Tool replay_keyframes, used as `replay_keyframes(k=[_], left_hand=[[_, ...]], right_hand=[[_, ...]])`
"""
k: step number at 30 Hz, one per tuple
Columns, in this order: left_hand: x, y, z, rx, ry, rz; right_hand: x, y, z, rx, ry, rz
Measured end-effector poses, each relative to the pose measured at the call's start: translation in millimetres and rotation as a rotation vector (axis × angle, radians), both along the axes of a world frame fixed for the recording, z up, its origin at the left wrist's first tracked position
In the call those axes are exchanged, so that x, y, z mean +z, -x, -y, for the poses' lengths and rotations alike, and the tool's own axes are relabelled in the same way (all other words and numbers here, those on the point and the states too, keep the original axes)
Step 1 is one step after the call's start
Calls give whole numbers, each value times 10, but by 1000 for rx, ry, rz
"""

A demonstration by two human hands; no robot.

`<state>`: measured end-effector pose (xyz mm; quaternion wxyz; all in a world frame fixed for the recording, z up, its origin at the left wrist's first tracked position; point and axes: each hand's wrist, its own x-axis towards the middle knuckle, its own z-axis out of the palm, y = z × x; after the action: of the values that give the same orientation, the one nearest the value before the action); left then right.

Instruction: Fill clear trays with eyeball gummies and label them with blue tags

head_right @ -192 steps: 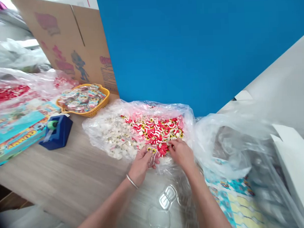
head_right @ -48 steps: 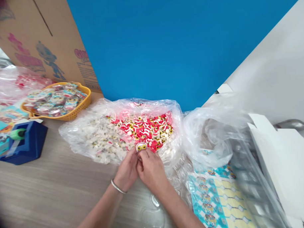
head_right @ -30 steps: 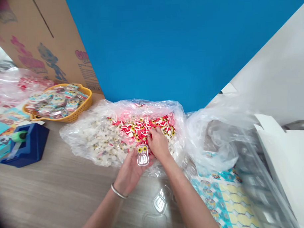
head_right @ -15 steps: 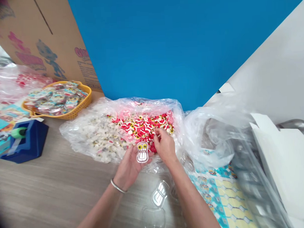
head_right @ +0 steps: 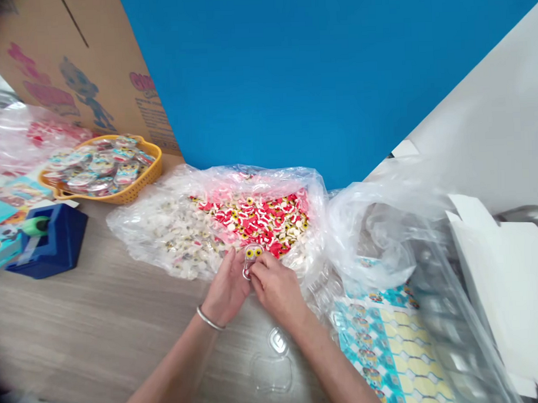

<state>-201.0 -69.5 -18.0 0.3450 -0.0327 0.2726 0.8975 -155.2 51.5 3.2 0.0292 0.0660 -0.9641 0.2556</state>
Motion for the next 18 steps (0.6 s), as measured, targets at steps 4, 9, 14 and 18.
replay_keyframes(k=[4,9,14,18], left_hand=[[-39,4,-7,27,33,-6],[-78,6,14,14,48,-31],[-78,2,41,-43,93,-6],[-72,5,39,-32,149,-2]], right_hand=[[16,-15,8,5,3,15],[24,-45,-108,-33,158,-54],[-41,106,-534,-316,74,-129],[-101,348,-789,-396,-102,-87]])
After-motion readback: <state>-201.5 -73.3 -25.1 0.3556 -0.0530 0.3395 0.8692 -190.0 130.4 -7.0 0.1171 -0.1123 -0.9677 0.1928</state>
